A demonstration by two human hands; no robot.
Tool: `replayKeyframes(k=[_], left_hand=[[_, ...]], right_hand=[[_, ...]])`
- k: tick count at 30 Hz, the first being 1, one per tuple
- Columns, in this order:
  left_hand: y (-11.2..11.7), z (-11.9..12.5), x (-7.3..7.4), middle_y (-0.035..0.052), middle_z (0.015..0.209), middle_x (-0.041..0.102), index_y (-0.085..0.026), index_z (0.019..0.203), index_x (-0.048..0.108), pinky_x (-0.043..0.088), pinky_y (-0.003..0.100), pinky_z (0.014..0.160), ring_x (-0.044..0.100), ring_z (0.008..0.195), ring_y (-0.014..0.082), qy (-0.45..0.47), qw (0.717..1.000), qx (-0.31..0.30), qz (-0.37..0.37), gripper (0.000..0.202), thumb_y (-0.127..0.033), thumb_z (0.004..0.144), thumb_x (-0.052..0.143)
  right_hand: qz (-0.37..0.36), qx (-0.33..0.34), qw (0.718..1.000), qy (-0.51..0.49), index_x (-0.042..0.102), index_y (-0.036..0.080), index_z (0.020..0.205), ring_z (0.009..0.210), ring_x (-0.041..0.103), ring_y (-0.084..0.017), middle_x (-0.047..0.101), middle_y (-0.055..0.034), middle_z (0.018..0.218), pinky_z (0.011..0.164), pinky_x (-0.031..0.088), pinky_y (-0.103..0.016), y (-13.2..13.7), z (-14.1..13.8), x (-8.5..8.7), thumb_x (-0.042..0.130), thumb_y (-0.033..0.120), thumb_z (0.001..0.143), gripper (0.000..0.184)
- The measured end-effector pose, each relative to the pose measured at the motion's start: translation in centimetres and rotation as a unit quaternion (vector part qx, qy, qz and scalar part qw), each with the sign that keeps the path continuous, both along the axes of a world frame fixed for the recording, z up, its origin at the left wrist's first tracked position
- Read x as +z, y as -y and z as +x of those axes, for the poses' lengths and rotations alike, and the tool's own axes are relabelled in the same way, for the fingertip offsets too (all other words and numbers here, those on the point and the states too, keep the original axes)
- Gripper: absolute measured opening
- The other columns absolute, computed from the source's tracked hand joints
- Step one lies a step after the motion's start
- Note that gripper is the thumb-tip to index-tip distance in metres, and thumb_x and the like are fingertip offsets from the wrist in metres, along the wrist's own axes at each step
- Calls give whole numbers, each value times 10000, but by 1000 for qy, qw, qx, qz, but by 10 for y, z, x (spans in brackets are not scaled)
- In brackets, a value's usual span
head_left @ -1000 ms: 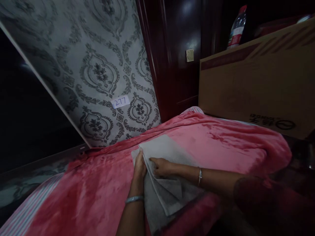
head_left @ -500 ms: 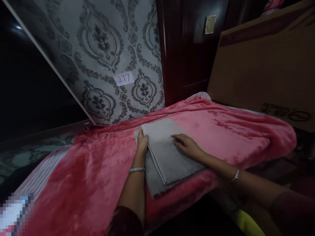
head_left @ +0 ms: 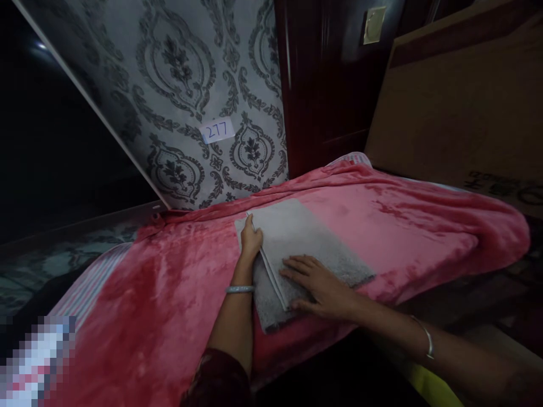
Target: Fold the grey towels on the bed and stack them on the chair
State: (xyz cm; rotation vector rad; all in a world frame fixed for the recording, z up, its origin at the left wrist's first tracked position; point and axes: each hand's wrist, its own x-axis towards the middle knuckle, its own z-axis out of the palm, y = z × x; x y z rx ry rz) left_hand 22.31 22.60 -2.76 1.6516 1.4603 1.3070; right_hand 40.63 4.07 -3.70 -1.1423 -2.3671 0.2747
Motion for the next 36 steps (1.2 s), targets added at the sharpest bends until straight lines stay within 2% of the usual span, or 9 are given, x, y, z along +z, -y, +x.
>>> replayKeyframes(k=[3, 7, 18, 20, 23, 27, 30, 32, 36], left_hand=[[-4, -1, -3, 133, 1372, 636, -138, 1389, 562, 390, 438, 1159, 576, 1287, 304, 9, 1000, -3, -1, 729, -53, 667, 617], [-7, -3, -8, 102, 1364, 646, -162, 1373, 577, 402, 426, 1157, 572, 1296, 278, 18, 1000, -10, -1, 717, -44, 667, 615], [-9, -5, -11, 105, 1358, 650, -168, 1383, 575, 404, 433, 1156, 575, 1293, 292, 17, 1000, -12, 1, 730, -36, 668, 628], [-8, -5, -11, 101, 1349, 657, -173, 1385, 576, 412, 425, 1148, 588, 1277, 287, 13, 1000, -13, -3, 732, -35, 669, 632], [-7, -4, -11, 119, 1362, 647, -150, 1387, 574, 412, 423, 1147, 585, 1281, 291, 7, 1000, -13, -10, 719, -33, 680, 633], [-7, -3, -10, 143, 1418, 601, -110, 1408, 548, 386, 400, 1167, 557, 1315, 285, 3, 1000, -16, -16, 724, -17, 694, 618], [-8, -2, -10, 123, 1426, 598, -128, 1412, 548, 375, 390, 1175, 540, 1335, 274, 1, 1000, -21, -16, 720, -8, 704, 607], [-8, -3, -11, 103, 1429, 599, -149, 1417, 547, 363, 385, 1185, 522, 1353, 267, 1, 1000, -25, -14, 735, -5, 699, 611], [-9, -3, -13, 88, 1424, 605, -173, 1446, 521, 366, 400, 1185, 526, 1349, 270, 7, 999, -31, -1, 779, -2, 691, 614]], right_hand=[[-7, -8, 1000, -3, 504, 189, 1478, 1439, 351, -339, 439, -162, 1534, 1167, 317, -570, 10, -14, -1, 720, 478, 843, 730], [-11, -27, 999, -18, 490, 161, 1485, 1440, 366, -329, 447, -164, 1527, 1157, 357, -560, 13, -23, -9, 666, 336, 885, 649], [24, -40, 997, -60, 499, 160, 1467, 1398, 447, -289, 534, -152, 1455, 1134, 423, -529, 13, -26, -20, 549, 246, 930, 546], [31, -50, 995, -86, 565, 184, 1401, 1311, 538, -263, 605, -137, 1372, 1075, 482, -492, 13, -23, -17, 485, 228, 964, 446], [65, -75, 987, -130, 694, 199, 1156, 1025, 657, -225, 714, -106, 1072, 892, 553, -402, 13, -21, -8, 430, 243, 1013, 303], [151, -120, 968, -162, 707, 188, 1005, 781, 611, -196, 660, -70, 798, 742, 491, -349, 17, -30, -5, 453, 256, 1025, 264], [151, -107, 976, -112, 700, 189, 975, 813, 585, -205, 642, -73, 815, 753, 469, -353, 21, -40, -15, 478, 211, 1005, 226], [135, -93, 984, -73, 691, 188, 1052, 863, 569, -224, 635, -80, 872, 772, 470, -367, 25, -44, -22, 529, 189, 972, 180], [99, -108, 987, -60, 606, 170, 1258, 982, 546, -270, 616, -114, 1050, 837, 493, -425, 30, -46, -26, 674, 249, 891, 382]])
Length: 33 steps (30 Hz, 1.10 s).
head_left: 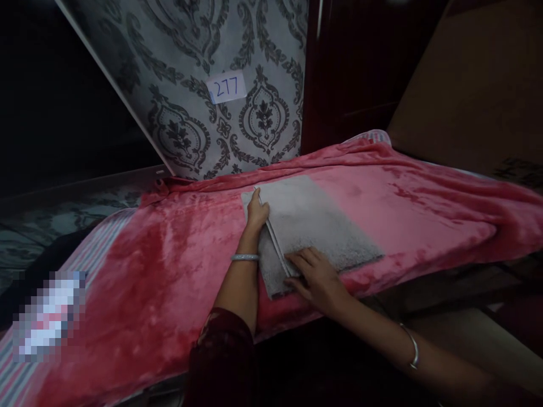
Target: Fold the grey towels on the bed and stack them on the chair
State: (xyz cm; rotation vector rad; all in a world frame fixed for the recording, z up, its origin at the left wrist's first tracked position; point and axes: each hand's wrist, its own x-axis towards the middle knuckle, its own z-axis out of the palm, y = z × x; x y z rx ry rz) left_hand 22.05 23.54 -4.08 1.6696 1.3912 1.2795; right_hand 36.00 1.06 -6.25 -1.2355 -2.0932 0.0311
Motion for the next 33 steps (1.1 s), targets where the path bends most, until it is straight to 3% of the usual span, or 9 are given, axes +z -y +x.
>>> replayKeyframes(k=[5, 12, 17, 21, 23, 26, 29, 33], left_hand=[[-2, 1, -4, 99, 1427, 602, -159, 1466, 496, 395, 405, 1167, 539, 1336, 277, 8, 1000, 1, 3, 785, -8, 703, 602], [-4, 0, -4, 102, 1415, 613, -159, 1437, 526, 396, 405, 1166, 562, 1315, 270, 24, 1000, 14, -8, 767, -21, 688, 613], [0, -2, 1, 135, 1410, 611, -129, 1422, 537, 393, 426, 1171, 559, 1319, 298, 30, 999, 18, -17, 754, -19, 680, 614], [6, -3, 8, 105, 1424, 605, -167, 1407, 553, 348, 420, 1202, 527, 1356, 284, 25, 999, 27, -15, 758, -8, 668, 609], [10, -3, 12, 134, 1423, 602, -126, 1421, 532, 353, 417, 1198, 536, 1348, 285, 16, 999, 32, -18, 756, 2, 679, 592], [15, -2, 18, 183, 1425, 590, -55, 1447, 483, 371, 405, 1184, 548, 1335, 283, 3, 999, 37, -19, 750, 17, 705, 560], [20, 1, 23, 139, 1448, 581, -100, 1462, 479, 379, 340, 1174, 545, 1341, 231, -19, 999, 40, -4, 741, 32, 734, 516], [27, 2, 28, 106, 1454, 581, -143, 1467, 484, 397, 286, 1153, 545, 1339, 194, -129, 988, 84, 2, 728, 40, 762, 467]], right_hand=[[-16, -23, 1000, 2, 614, 174, 1212, 1012, 534, -293, 600, -123, 1083, 868, 512, -464, 5, -6, 8, 684, 232, 858, 366], [47, -3, 997, 58, 535, 138, 1344, 1032, 550, -279, 624, -146, 1130, 891, 538, -441, 8, -6, 1, 466, 36, 877, 482], [78, 20, 994, 80, 477, 150, 1415, 982, 582, -256, 653, -123, 1091, 882, 547, -424, -5, 3, -5, 449, 80, 938, 483], [75, 39, 993, 84, 369, 155, 1501, 1062, 577, -244, 640, -120, 1175, 933, 541, -404, -5, 6, -5, 458, 14, 881, 642], [79, 48, 992, 85, 351, 147, 1506, 1104, 571, -235, 627, -121, 1227, 943, 539, -385, -5, 7, -7, 471, -9, 855, 680], [106, 56, 990, 79, 457, 149, 1419, 1079, 582, -226, 636, -118, 1200, 925, 536, -382, -11, 8, -9, 488, 7, 866, 571], [163, 79, 982, 48, 590, 167, 1232, 936, 593, -198, 665, -88, 1019, 838, 519, -352, -22, 8, -11, 487, 55, 930, 337], [228, 88, 970, 13, 628, 160, 1095, 839, 560, -181, 653, -61, 897, 755, 461, -334, -28, 4, -13, 500, 131, 982, 173]])
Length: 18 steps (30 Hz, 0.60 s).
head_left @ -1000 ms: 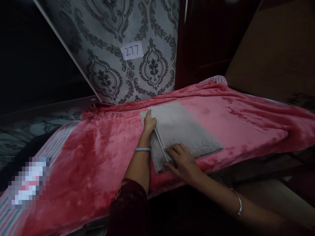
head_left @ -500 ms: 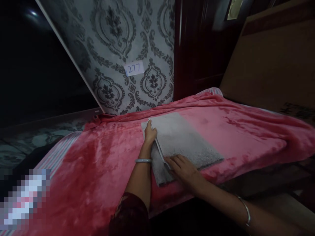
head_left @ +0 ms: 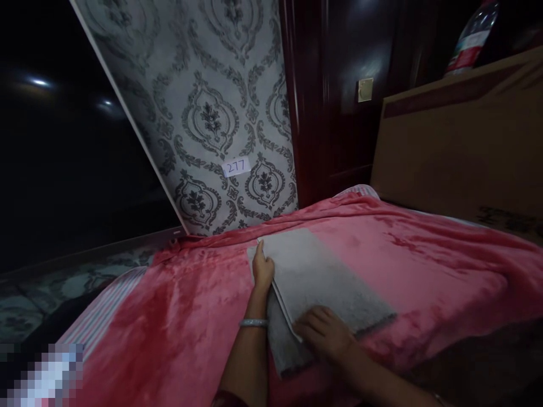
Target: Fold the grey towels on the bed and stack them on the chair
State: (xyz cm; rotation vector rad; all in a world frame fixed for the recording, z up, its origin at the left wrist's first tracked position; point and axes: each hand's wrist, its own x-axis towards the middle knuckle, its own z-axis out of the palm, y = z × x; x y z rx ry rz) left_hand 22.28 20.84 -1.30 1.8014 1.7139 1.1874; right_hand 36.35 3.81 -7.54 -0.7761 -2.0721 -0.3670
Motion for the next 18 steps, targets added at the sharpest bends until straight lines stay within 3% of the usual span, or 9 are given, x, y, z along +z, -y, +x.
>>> replayKeyframes(k=[2, 5, 9, 13, 15, 18], left_hand=[[5, 0, 4, 150, 1445, 575, -125, 1470, 476, 415, 337, 1147, 548, 1336, 236, -34, 999, 23, -9, 712, 25, 774, 469], [11, 4, 14, 205, 1532, 452, -115, 1512, 410, 388, 414, 1167, 461, 1408, 297, -120, 992, 43, 23, 699, -54, 821, 501], [8, 17, 26, 141, 1654, 271, -167, 1550, 354, 189, 451, 1258, 192, 1543, 275, -300, 949, -79, 63, 666, -288, 918, 527], [-8, 27, 16, 102, 1680, 179, -263, 1561, 341, 84, 597, 1240, 86, 1556, 329, -384, 913, -134, -17, 659, -523, 962, 426], [-15, 27, 7, 124, 1675, 183, -263, 1562, 342, 97, 614, 1229, 107, 1549, 352, -399, 904, -138, -71, 676, -586, 968, 352], [-20, 24, -1, 140, 1673, 181, -261, 1571, 319, 115, 602, 1229, 118, 1547, 354, -409, 899, -139, -77, 696, -612, 971, 304]], right_hand=[[0, -6, 1000, -3, 631, 166, 1045, 837, 557, -180, 645, -53, 880, 728, 448, -325, 1, -4, -3, 528, 167, 983, 120], [-10, -26, 1000, -13, 639, 182, 1009, 852, 577, -176, 659, -50, 896, 724, 467, -313, 4, -8, -11, 583, 198, 966, 72], [62, -68, 996, -5, 668, 211, 1045, 1158, 590, -229, 699, -78, 1157, 939, 507, -409, -3, -8, -28, 582, 191, 957, 125], [110, -72, 991, 15, 677, 209, 1077, 1249, 577, -226, 716, -61, 1173, 1051, 481, -421, -12, -7, -50, 588, 195, 952, 153], [108, -61, 992, 15, 672, 202, 1113, 1243, 591, -212, 723, -65, 1162, 1061, 486, -396, -11, -7, -57, 590, 200, 955, 178], [60, -28, 997, 37, 668, 187, 1172, 1231, 608, -215, 714, -81, 1199, 1044, 508, -370, -1, -4, -52, 583, 199, 959, 229]])
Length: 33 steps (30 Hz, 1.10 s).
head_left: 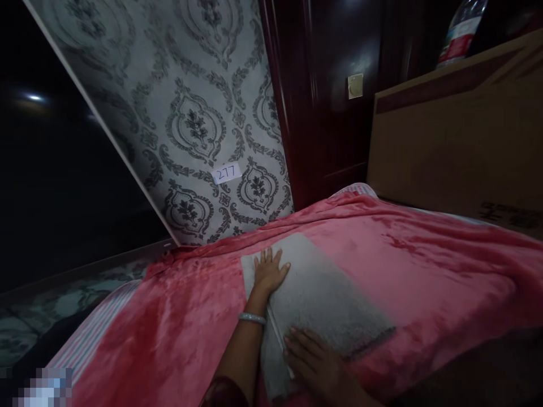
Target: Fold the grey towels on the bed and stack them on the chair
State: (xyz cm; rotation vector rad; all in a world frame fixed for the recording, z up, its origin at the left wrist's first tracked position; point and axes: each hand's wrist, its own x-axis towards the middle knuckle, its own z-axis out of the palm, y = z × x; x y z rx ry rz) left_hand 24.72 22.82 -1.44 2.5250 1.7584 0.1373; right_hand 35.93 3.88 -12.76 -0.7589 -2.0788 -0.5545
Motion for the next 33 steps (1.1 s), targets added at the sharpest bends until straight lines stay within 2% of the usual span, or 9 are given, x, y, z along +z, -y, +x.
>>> replayKeyframes(k=[4, 6, 8, 10, 13, 18, 22, 26, 33], left_hand=[[1, -1, -2, 135, 1672, 194, -265, 1573, 315, 142, 598, 1227, 141, 1543, 355, -11, 1000, 1, 12, 700, -620, 970, 290], [2, 0, -1, 143, 1667, 214, -257, 1572, 317, 162, 596, 1224, 162, 1540, 355, -17, 999, -1, 29, 698, -612, 973, 290], [4, 1, -1, 157, 1660, 230, -238, 1572, 318, 169, 594, 1223, 174, 1538, 353, -21, 999, -2, 41, 697, -602, 978, 287], [5, 1, 0, 161, 1660, 225, -223, 1572, 318, 162, 590, 1225, 167, 1540, 346, -20, 999, 1, 39, 706, -605, 979, 279], [5, 3, 0, 178, 1659, 217, -180, 1572, 308, 148, 557, 1238, 165, 1544, 322, -18, 999, 22, 29, 739, -611, 972, 299], [5, 6, 0, 221, 1635, 263, -85, 1554, 316, 143, 501, 1250, 201, 1538, 305, -10, 997, 65, 44, 767, -581, 970, 331], [7, 6, -1, 225, 1635, 260, -87, 1554, 319, 151, 523, 1243, 197, 1537, 324, -7, 996, 79, 44, 782, -603, 966, 315], [6, 2, -3, 164, 1651, 263, -246, 1560, 344, 164, 579, 1224, 178, 1538, 353, 0, 998, 49, 47, 720, -643, 964, 270], [1, 1, -5, 159, 1652, 255, -248, 1559, 348, 143, 572, 1232, 170, 1542, 337, -1, 999, 51, 14, 707, -624, 963, 287]], right_hand=[[-195, 80, 977, 15, 708, 222, 1130, 1065, 688, -185, 745, -59, 1103, 944, 549, -307, -10, 20, 52, 495, 320, 1006, 266], [-285, 40, 958, -15, 680, 212, 1245, 1070, 684, -189, 729, -87, 1154, 956, 543, -332, -39, 37, 90, 406, 318, 1026, 367], [-302, -42, 952, -32, 543, 171, 1441, 1355, 500, -263, 550, -144, 1442, 1126, 416, -454, -82, 54, 120, 419, 378, 1016, 488], [-319, -119, 940, -11, 431, 161, 1530, 1467, 330, -317, 393, -155, 1561, 1181, 318, -525, -124, 66, 132, 486, 409, 986, 601], [-343, -189, 920, 31, 427, 221, 1538, 1502, 237, -337, 306, -128, 1609, 1200, 240, -570, -164, 76, 114, 511, 470, 973, 622], [-357, -196, 912, 52, 434, 226, 1535, 1497, 264, -304, 348, -130, 1591, 1215, 206, -542, -170, 82, 72, 389, 553, 1007, 622], [-369, -189, 908, 61, 441, 210, 1530, 1489, 276, -327, 354, -151, 1585, 1189, 243, -572, -174, 83, 82, 367, 557, 1010, 629], [-341, -148, 925, 76, 457, 209, 1519, 1490, 260, -345, 351, -149, 1588, 1190, 213, -598, -194, 77, 97, 394, 540, 1004, 616], [-408, -119, 902, 81, 418, 235, 1543, 1505, 235, -311, 329, -100, 1607, 1210, 180, -561, -221, 75, 83, 310, 558, 1021, 624]])
